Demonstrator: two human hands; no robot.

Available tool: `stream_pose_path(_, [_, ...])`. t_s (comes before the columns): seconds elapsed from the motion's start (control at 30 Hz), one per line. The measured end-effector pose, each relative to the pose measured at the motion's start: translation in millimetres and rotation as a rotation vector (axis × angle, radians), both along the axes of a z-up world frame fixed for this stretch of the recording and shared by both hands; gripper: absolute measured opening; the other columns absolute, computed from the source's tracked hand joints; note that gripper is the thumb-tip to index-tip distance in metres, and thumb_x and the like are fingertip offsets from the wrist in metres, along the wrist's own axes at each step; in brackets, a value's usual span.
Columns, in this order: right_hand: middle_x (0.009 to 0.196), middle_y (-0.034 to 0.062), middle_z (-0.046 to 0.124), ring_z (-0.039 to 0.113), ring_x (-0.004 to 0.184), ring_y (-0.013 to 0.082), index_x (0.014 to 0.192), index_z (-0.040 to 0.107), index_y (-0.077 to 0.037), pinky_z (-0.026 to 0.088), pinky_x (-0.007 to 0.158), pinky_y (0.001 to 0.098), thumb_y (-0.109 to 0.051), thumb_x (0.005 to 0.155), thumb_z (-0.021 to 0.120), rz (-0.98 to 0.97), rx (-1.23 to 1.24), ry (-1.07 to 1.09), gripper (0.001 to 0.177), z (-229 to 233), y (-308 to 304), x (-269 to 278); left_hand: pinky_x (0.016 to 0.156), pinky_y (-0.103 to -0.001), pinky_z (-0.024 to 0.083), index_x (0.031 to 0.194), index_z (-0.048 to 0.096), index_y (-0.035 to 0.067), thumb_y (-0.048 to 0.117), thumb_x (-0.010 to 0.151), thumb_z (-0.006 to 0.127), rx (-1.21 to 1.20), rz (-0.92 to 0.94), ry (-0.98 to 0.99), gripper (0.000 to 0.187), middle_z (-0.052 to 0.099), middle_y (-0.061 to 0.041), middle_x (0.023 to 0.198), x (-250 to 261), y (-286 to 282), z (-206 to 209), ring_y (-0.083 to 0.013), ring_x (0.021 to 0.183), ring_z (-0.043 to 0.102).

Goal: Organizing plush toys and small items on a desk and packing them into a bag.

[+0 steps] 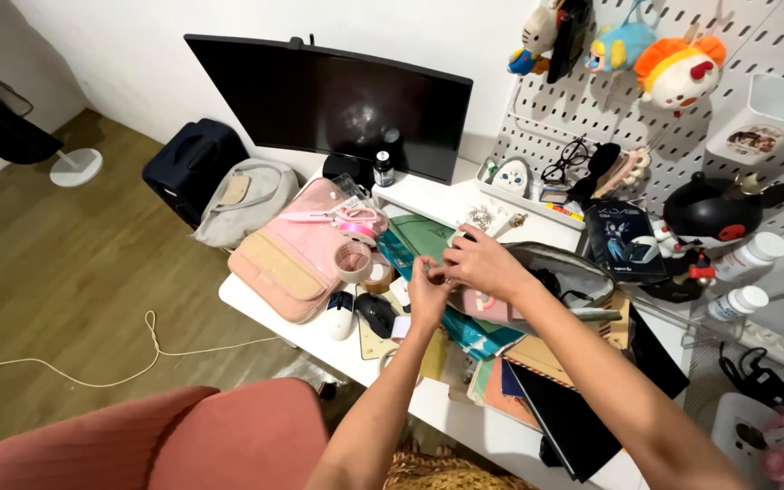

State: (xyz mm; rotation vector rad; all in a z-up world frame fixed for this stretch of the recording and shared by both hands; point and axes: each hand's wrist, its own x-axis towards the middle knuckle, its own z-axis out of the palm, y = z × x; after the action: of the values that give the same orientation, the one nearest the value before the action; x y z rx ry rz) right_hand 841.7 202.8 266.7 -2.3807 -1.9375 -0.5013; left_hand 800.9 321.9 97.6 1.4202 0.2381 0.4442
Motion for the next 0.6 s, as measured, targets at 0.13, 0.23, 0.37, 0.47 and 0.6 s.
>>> stream_pose_path(0.13, [0.087, -0.0008, 0.062, 0.059, 0.094, 0.0207, 0.102, 0.082, -0.021, 0.037, 0.112, 0.0479, -0.025, 0.077, 0.075, 0.046, 0.072, 0.034, 0.027, -3, -4, -4, 0.067, -0.026, 0.055, 0.118, 0.055, 0.002, -0.008, 0.078, 0.075, -0.052, -0.035, -0.023, 0.046, 0.076, -0.007, 0.094, 4, -2, -1, -0.0094, 0.08, 0.067])
stream_pose_path(0.23, [0.096, -0.0003, 0.066, 0.061, 0.104, 0.0204, 0.089, 0.081, -0.014, 0.036, 0.118, 0.0486, -0.02, 0.08, 0.074, -0.094, 0.065, -0.047, 0.012, -10, -2, -11, 0.077, -0.024, 0.056, 0.126, 0.065, -0.001, -0.003, 0.085, 0.076, -0.008, -0.041, -0.157, 0.042, 0.076, -0.006, 0.103, 5, -5, 10, -0.0076, 0.088, 0.068])
stream_pose_path(0.37, [0.119, 0.0031, 0.07, 0.06, 0.117, 0.0258, 0.079, 0.079, -0.007, 0.03, 0.12, 0.054, -0.018, 0.085, 0.073, -0.325, 0.358, -0.077, 0.013, -8, -4, -20, 0.071, -0.023, 0.054, 0.122, 0.074, -0.001, 0.007, 0.094, 0.068, 0.026, -0.038, -0.04, 0.03, 0.077, -0.006, 0.09, 9, -7, 17, -0.0054, 0.078, 0.062])
stream_pose_path(0.47, [0.126, 0.0043, 0.069, 0.057, 0.121, 0.0272, 0.082, 0.08, -0.007, 0.027, 0.121, 0.055, -0.017, 0.089, 0.073, -0.499, 0.594, 0.012, 0.014, 3, -18, -21, 0.07, -0.024, 0.054, 0.116, 0.075, -0.001, 0.01, 0.094, 0.069, 0.024, 0.02, 0.019, 0.026, 0.077, -0.005, 0.088, 16, -5, 0, -0.0055, 0.076, 0.063])
stream_pose_path(0.6, [0.131, 0.004, 0.068, 0.056, 0.125, 0.0278, 0.087, 0.081, -0.006, 0.027, 0.125, 0.0529, -0.019, 0.091, 0.075, -0.656, 0.777, 0.092, 0.015, -6, -51, -7, 0.075, -0.026, 0.056, 0.114, 0.077, -0.002, 0.012, 0.094, 0.072, 0.001, 0.03, 0.042, 0.026, 0.08, -0.009, 0.092, 21, 0, -5, -0.0097, 0.08, 0.066])
